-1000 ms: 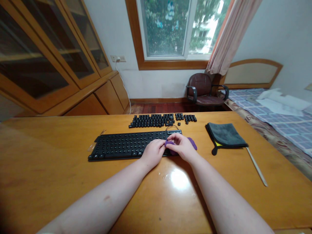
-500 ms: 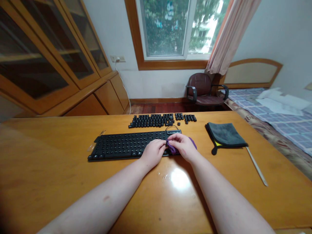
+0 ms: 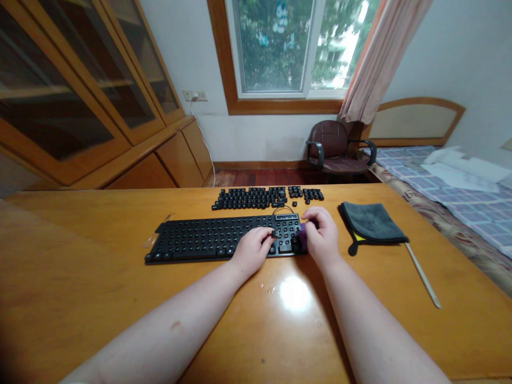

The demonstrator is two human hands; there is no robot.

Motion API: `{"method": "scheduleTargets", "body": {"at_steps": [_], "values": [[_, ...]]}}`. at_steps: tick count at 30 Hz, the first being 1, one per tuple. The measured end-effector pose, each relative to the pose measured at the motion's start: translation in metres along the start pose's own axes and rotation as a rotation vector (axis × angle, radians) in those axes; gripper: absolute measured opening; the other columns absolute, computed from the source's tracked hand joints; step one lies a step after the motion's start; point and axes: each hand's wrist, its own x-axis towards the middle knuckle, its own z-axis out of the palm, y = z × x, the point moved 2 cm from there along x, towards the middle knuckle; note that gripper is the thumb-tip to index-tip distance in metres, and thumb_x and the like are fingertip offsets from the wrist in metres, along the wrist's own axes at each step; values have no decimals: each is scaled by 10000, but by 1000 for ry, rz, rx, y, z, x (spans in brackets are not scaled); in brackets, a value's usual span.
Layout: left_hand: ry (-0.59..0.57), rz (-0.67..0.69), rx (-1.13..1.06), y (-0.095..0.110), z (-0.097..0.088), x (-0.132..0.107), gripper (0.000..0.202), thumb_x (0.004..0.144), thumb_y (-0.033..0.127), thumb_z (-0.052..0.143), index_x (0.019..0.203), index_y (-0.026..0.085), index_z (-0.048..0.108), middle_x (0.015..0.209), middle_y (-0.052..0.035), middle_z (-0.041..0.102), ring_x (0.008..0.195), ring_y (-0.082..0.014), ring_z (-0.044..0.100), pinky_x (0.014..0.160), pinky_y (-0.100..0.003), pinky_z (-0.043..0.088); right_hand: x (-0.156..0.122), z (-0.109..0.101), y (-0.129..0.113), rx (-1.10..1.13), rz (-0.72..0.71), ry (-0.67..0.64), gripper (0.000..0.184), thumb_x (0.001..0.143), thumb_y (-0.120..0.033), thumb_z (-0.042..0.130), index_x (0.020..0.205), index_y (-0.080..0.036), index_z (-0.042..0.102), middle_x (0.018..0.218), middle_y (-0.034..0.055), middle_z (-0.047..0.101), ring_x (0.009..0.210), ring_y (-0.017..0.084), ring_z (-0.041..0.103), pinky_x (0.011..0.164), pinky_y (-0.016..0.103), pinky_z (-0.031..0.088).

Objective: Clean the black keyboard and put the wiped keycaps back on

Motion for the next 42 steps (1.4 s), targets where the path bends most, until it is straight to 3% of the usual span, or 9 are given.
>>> {"method": "scheduleTargets", "body": {"at_steps": [3,5,7,12,17,21,27,32,42], "values": [[-8,25,9,0,0,0,168,854,229,477,932,205,624,941,-30,670,886,-171,594,807,-299,462,-4,6,-11,-242,-185,-243,158,781,-252,554,909,-243,646,944,75,623,922,230,577,861,393,450],[-9,31,17,0,0,0,173,858,234,472,927,206,627,940,-30,670,878,-170,594,803,-299,463,-5,12,-12,-281,-223,-395,197,788,-283,568,958,-251,662,952,74,635,909,223,588,840,377,471],[-8,32,23,1,0,0,177,856,224,471,930,209,631,937,-28,671,873,-167,595,797,-296,463,-5,15,-10,-294,-239,-453,186,797,-302,567,937,-250,677,924,69,645,886,212,599,818,363,485],[-38,46,33,2,1,0,176,851,224,482,927,211,640,928,-26,675,874,-168,597,794,-293,461,-4,14,-7,-316,-264,-496,164,783,-293,589,910,-243,681,893,58,660,850,193,609,793,334,491],[-8,35,-19,3,0,0,237,850,273,509,1058,215,606,953,-13,678,881,-159,595,813,-294,456,-1,7,-8,-377,-250,-383,138,754,-287,598,863,-229,661,856,61,658,808,199,611,763,335,488],[-53,43,1,4,0,0,209,841,297,527,1015,235,624,964,-1,677,887,-161,591,818,-301,450,2,1,-9,-476,-248,-344,112,727,-265,594,822,-215,626,840,60,649,800,199,602,745,314,475],[-69,64,88,6,1,-2,234,798,337,589,1008,242,630,1007,-15,663,971,-193,549,878,-360,405,2,2,-3,-761,-177,-532,121,693,-263,588,802,-217,619,762,33,655,699,185,593,642,287,440],[-76,83,125,7,1,-2,294,769,378,619,1032,246,636,1088,-30,634,1060,-210,495,942,-397,355,1,5,4,-701,-202,-608,135,698,-234,586,818,-231,650,801,28,678,749,181,605,674,283,444],[-111,98,157,6,3,-2,353,723,419,659,1030,245,632,1076,-31,630,1041,-222,493,930,-406,353,5,3,11,-535,-169,-687,108,719,-241,623,801,-231,693,809,36,678,779,187,616,768,328,466]]}}
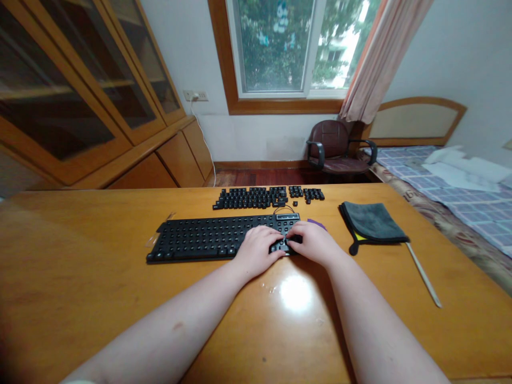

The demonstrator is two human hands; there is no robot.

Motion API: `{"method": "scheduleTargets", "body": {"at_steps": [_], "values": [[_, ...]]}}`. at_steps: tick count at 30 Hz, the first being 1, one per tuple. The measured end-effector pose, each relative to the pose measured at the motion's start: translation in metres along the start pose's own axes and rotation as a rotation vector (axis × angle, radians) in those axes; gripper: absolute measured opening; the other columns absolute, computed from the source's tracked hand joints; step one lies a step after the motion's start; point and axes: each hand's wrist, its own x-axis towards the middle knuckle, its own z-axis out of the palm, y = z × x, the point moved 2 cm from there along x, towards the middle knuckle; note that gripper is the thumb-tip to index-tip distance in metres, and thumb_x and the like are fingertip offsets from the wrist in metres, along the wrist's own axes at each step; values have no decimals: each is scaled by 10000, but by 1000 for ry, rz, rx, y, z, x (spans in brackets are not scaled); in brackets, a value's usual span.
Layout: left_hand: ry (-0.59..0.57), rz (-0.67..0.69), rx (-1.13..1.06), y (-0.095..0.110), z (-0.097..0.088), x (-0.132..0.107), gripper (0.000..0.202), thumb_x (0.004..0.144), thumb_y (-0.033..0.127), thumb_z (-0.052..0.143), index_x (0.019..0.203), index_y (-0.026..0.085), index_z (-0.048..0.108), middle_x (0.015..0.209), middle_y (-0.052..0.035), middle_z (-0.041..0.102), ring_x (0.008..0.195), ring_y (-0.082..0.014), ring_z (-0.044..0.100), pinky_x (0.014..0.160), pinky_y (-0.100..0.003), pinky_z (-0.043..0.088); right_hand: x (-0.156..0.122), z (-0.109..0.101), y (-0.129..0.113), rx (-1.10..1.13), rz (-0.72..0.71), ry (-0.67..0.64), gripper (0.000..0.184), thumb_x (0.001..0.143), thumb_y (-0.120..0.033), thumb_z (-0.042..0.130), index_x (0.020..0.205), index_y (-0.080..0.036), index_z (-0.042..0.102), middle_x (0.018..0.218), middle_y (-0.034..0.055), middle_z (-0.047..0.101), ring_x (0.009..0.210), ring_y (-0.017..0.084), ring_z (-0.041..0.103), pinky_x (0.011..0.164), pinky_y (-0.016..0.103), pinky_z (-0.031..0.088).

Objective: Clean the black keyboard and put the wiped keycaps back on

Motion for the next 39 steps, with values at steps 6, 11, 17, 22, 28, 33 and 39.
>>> {"method": "scheduleTargets", "body": {"at_steps": [6,11,17,22,28,33,39], "values": [[-7,-14,-10,-1,0,0,348,724,410,661,1031,250,628,1071,-28,630,1036,-217,494,932,-403,349,0,1,8,64,27,-15,120,730,-267,631,816,-234,709,800,35,696,794,195,617,788,343,468],[10,-1,-9,-2,1,-1,347,721,412,664,1025,249,626,1067,-15,634,1031,-215,495,927,-395,351,-1,2,10,71,33,-10,130,732,-275,628,824,-233,710,807,41,696,793,199,620,781,344,472],[12,2,-5,-2,2,0,361,718,422,665,1028,241,623,1076,-25,629,1031,-218,494,928,-400,348,0,1,7,83,27,-25,120,765,-244,580,746,-231,697,783,35,690,755,186,618,812,354,458],[9,9,-1,-1,2,0,350,727,417,656,1030,246,622,1073,-24,628,1029,-224,493,921,-404,349,1,2,7,51,59,-29,138,786,-242,556,766,-222,691,799,41,680,779,188,609,798,344,461],[-4,4,1,0,0,-1,328,735,411,650,1024,259,625,1069,-16,628,1030,-218,488,914,-395,347,0,2,6,71,62,-42,122,773,-268,588,798,-219,696,821,40,672,821,186,598,793,318,456],[-12,5,-12,0,1,-1,339,738,420,646,1048,286,616,1065,-6,621,1038,-210,476,922,-392,334,2,6,11,101,206,-29,102,720,-268,626,778,-215,690,786,30,663,781,176,595,757,297,455],[-4,8,-29,-3,3,0,319,733,409,655,1034,308,630,1086,6,620,1054,-212,465,939,-397,322,2,13,15,149,383,26,188,648,-282,664,818,-205,646,738,7,635,675,149,580,637,255,448]]}}
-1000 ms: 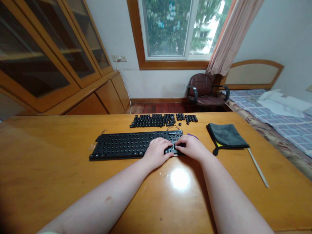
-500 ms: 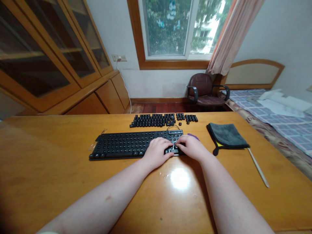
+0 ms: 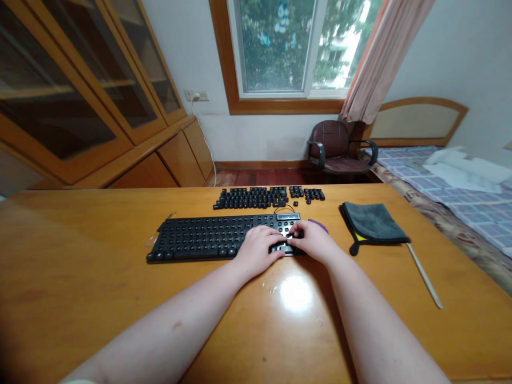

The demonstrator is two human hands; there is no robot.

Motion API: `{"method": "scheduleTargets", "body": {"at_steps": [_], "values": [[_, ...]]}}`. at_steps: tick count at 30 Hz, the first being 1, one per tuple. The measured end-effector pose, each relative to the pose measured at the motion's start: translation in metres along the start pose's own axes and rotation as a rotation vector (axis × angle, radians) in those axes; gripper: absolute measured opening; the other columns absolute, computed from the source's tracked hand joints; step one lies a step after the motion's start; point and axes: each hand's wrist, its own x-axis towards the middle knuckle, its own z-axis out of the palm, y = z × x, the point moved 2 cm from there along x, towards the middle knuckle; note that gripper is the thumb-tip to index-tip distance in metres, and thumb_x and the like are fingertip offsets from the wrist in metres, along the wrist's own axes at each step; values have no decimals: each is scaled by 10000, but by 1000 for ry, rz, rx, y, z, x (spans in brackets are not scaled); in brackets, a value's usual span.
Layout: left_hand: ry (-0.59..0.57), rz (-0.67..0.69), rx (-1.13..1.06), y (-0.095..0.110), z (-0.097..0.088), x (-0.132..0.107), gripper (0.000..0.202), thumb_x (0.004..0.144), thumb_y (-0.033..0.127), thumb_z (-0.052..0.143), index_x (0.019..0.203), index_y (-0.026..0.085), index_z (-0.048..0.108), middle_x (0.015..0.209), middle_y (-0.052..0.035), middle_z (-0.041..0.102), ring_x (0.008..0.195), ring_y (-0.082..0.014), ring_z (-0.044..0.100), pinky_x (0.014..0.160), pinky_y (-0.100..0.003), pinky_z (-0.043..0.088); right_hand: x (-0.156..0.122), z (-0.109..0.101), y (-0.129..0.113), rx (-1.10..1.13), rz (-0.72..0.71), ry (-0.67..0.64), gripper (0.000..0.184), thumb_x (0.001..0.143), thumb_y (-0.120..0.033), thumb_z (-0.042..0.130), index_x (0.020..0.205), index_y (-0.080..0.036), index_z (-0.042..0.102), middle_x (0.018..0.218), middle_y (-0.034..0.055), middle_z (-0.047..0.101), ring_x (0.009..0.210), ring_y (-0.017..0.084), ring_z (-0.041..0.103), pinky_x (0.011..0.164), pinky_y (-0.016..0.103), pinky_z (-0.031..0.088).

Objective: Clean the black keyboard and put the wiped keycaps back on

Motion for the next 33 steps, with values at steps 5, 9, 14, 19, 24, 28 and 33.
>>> {"method": "scheduleTargets", "body": {"at_steps": [5,9,14,19,24,28,33], "values": [[-1,-7,-10,-1,1,1,310,726,406,663,1020,309,641,1075,13,630,1045,-211,471,938,-401,325,0,2,-1,20,17,16,163,637,-284,670,769,-206,616,732,-2,627,675,145,576,626,249,433],[0,-12,-5,-1,0,2,312,726,407,662,1023,316,645,1071,9,633,1035,-212,476,927,-400,333,0,3,-1,26,7,16,156,635,-279,669,757,-205,606,733,-3,629,674,142,569,615,244,422],[-8,-15,7,-1,0,1,298,734,406,655,1019,323,653,1088,6,629,1047,-213,472,936,-407,327,0,3,-4,11,-21,-8,93,647,-239,631,722,-204,589,723,-7,622,687,143,559,624,244,411],[-4,2,16,0,0,0,262,742,399,646,993,323,658,1089,13,620,1055,-213,463,939,-411,319,0,3,-3,15,-13,-8,90,623,-233,630,680,-200,569,694,-16,599,664,138,536,613,241,398],[-8,-18,18,2,-1,0,246,747,389,637,972,288,643,1076,3,620,1054,-217,462,937,-402,323,3,2,8,200,45,101,202,669,-383,604,723,-188,594,635,-14,572,593,136,511,573,246,401],[-14,-45,18,4,-2,0,312,748,387,631,1033,261,602,1066,-15,620,1051,-221,469,927,-393,336,9,-4,27,124,203,425,242,732,-400,514,746,-174,599,642,16,590,614,160,534,598,272,399],[-13,-37,22,5,-4,0,317,778,417,587,1046,248,591,1066,-26,622,1043,-220,478,917,-387,345,22,-5,49,-80,385,568,259,729,-328,489,895,-169,607,761,53,630,725,204,574,657,303,412]]}}
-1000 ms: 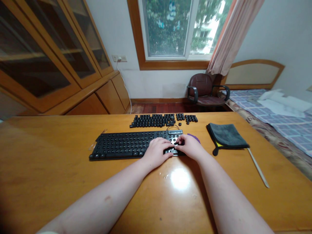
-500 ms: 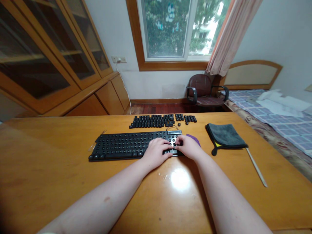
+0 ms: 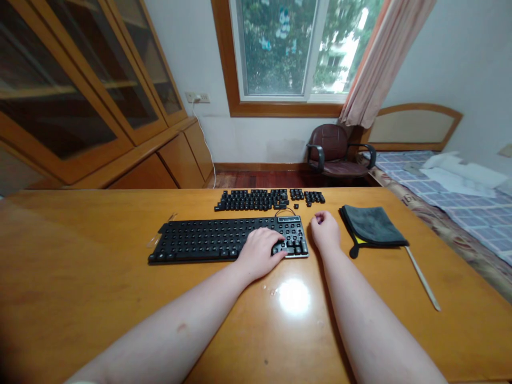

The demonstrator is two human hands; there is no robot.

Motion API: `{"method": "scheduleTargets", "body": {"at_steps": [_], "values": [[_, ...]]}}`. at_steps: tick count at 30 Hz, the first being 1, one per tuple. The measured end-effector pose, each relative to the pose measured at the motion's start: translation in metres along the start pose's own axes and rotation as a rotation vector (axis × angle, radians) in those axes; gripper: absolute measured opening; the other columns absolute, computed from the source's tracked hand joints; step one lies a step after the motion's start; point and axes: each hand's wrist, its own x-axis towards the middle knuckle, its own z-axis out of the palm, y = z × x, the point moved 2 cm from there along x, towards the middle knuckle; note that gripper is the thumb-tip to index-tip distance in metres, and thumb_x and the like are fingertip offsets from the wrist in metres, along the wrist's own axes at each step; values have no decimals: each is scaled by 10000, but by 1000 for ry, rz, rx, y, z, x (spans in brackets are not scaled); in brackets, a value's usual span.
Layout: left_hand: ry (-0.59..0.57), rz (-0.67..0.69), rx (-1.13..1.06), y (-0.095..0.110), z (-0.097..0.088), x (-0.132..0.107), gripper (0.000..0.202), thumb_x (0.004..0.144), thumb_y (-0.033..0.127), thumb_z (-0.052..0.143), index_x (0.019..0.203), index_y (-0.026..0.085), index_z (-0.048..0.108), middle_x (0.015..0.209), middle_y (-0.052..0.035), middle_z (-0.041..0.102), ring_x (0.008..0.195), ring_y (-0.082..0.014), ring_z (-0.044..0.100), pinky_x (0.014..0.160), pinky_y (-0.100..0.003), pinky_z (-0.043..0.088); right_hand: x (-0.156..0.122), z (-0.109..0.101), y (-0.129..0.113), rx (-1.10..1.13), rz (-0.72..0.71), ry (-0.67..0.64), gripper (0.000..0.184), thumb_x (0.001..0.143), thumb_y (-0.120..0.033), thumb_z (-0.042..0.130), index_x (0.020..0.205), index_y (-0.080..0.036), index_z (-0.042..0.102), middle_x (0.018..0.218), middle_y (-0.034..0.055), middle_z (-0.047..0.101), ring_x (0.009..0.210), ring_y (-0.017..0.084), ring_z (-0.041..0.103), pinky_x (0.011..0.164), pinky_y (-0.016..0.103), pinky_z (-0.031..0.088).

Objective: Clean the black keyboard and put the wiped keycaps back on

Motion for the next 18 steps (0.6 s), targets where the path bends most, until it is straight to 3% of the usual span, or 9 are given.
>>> {"method": "scheduleTargets", "body": {"at_steps": [4,9,12,18], "values": [[12,5,3,0,0,0,307,813,428,537,1051,243,592,1058,-30,628,1038,-215,483,915,-381,349,8,6,-2,-157,-20,40,393,756,-324,480,1107,-167,559,883,88,632,874,243,577,751,340,417],[31,18,6,-1,2,0,291,808,408,551,1035,231,598,1049,-33,632,1026,-218,492,906,-388,358,19,9,-16,-335,-119,-14,602,806,-426,456,1362,-211,369,1081,161,578,945,299,579,749,390,427],[25,15,10,-1,2,0,288,809,401,554,1035,230,600,1049,-41,632,1030,-218,494,904,-388,363,26,11,-19,-387,-134,-52,589,827,-469,418,1375,-262,358,1097,155,563,930,302,590,726,395,435],[33,20,22,0,2,0,282,813,406,548,1027,228,596,1044,-36,633,1021,-218,498,891,-388,367,29,12,-17,-371,-164,-52,452,832,-459,418,1203,-250,569,1037,128,596,911,267,592,753,366,435]]}}
